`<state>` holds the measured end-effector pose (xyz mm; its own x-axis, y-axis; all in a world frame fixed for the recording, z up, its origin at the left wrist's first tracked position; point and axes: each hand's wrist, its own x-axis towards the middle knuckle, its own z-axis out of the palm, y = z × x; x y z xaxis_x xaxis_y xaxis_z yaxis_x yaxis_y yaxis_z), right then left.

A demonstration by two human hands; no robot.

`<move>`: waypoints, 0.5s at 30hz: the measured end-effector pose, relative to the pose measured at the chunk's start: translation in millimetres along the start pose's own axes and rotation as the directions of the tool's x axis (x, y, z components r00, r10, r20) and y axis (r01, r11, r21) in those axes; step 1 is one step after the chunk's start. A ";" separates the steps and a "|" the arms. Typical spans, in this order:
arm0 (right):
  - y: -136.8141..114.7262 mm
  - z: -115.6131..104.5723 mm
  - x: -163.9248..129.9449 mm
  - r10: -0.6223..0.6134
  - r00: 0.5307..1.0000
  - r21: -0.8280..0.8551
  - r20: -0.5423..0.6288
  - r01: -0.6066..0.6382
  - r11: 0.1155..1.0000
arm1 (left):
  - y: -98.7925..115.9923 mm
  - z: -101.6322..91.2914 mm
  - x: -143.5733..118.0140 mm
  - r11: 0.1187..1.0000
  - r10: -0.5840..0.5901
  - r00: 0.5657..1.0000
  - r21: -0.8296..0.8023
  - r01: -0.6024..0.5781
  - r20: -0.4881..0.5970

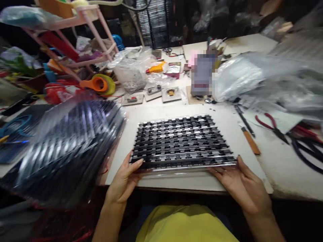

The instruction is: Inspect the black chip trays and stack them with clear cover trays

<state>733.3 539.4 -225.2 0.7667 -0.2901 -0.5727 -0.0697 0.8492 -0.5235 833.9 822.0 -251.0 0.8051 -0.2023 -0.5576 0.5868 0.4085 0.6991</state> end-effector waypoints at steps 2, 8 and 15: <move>-0.5 -0.7 1.5 0.022 0.999 0.034 0.048 -0.024 0.999 | -0.1 0.1 1.3 1.000 -0.006 1.000 0.017 0.006 -0.029; -1.6 -3.8 7.4 0.002 0.982 0.090 0.189 -0.019 0.996 | 1.6 2.5 6.6 0.999 -0.019 0.998 0.030 0.020 -0.063; 1.7 -4.5 9.2 -0.051 0.979 0.043 0.199 0.043 0.998 | 4.5 -3.6 2.2 0.952 -0.025 0.999 -0.305 0.014 -0.035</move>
<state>737.4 536.1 -234.2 0.8808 -0.2395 -0.4085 -0.0090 0.8540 -0.5202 838.0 826.7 -250.7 0.7864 -0.1814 -0.5905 0.5434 0.6576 0.5218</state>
